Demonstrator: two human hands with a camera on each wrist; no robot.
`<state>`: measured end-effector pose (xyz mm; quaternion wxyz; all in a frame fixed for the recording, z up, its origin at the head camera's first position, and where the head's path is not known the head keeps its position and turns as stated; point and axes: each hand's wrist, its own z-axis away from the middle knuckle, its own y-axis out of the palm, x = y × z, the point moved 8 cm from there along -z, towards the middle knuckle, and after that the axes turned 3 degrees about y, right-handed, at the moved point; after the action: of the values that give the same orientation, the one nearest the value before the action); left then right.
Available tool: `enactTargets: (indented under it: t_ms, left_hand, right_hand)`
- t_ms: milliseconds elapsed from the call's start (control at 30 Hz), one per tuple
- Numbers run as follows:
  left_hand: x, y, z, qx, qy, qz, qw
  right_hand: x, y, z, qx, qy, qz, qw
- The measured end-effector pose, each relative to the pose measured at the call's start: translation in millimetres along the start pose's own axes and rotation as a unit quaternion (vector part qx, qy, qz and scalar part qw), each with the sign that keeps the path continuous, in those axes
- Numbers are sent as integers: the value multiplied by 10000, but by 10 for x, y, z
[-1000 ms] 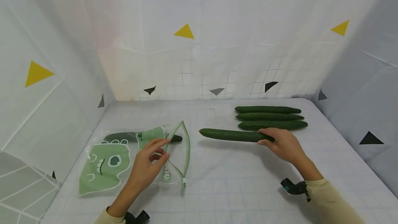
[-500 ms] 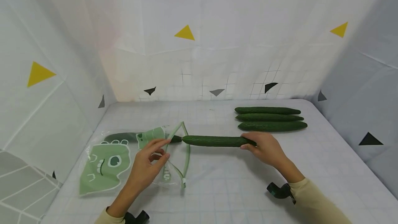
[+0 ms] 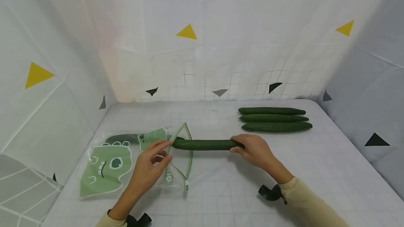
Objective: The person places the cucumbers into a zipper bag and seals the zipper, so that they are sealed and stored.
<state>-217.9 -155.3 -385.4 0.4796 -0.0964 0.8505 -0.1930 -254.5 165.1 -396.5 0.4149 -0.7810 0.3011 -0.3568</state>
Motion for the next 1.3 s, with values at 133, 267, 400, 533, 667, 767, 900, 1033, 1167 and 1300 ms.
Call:
enactTargets:
  t_ms: [133,267,400,533,667,767,900,1033,1167,1300]
  left_hand:
    - [-11,2,-4,13,90,-52,9999]
    - [-11,5,-4,21,116,-80,9999]
    - [-2,8,0,15,120,-82,9999]
    - [2,9,0,27,121,-83,9999]
    - [-4,7,1,43,133,-106,9998]
    - [-8,8,0,59,138,-140,9998]
    - [-9,9,1,73,157,-155,9997]
    - [-3,8,3,70,179,-137,9997]
    - [-1,8,3,73,200,-133,9997]
    - [-10,7,3,72,231,-111,9996]
  right_hand:
    - [116,54,-66,-67,-125,1,9999]
    - [224,126,-137,12,-125,9,9999]
    - [308,203,-200,107,-78,-30,9999]
    - [389,278,-255,95,-104,-69,9999]
    - [472,360,-315,128,-29,-121,9998]
    - [540,427,-357,195,55,-143,9997]
    - [628,520,-414,291,96,-192,9993]
    - [695,597,-470,334,67,-190,9992]
    - [740,663,-513,362,74,-196,9991]
    - [778,725,-544,400,153,-266,9987]
